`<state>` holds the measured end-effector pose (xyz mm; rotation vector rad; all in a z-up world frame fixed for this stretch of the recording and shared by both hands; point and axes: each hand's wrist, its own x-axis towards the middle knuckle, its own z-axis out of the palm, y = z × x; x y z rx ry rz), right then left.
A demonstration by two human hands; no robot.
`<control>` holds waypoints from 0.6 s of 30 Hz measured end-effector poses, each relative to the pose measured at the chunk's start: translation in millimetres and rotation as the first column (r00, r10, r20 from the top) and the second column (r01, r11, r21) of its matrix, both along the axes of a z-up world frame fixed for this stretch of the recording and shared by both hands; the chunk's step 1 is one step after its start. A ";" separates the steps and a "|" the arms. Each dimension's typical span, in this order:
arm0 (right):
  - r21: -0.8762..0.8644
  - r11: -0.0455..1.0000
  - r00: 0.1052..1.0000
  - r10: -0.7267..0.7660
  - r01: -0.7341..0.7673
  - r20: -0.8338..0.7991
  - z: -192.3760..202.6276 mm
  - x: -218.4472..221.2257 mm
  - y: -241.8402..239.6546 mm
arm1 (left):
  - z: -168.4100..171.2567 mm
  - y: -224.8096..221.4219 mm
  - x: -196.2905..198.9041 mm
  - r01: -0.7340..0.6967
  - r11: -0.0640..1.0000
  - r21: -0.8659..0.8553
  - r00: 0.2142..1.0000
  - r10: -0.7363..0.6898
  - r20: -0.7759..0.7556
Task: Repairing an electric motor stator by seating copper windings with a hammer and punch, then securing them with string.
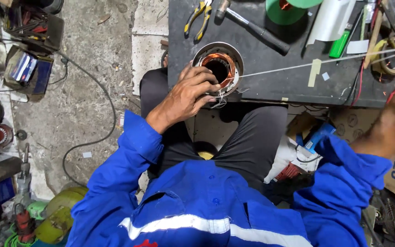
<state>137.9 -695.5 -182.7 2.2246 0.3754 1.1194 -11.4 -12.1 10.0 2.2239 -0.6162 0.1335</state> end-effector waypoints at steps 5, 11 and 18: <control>0.849 0.498 0.856 0.504 -0.177 -0.117 227.5 -38.0 313.9 | 12.2 -0.3 -0.3 0.025 0.999 0.044 0.999 -0.023 -0.048; 0.908 0.369 0.203 0.922 -0.199 -0.330 247.2 -62.1 432.1 | 15.8 -1.6 -0.7 0.019 0.999 0.046 0.998 -0.016 -0.063; 0.654 0.680 0.321 0.733 -0.331 -0.599 250.3 -61.5 455.9 | 17.3 -0.3 -2.3 0.017 0.998 0.058 0.996 -0.012 -0.092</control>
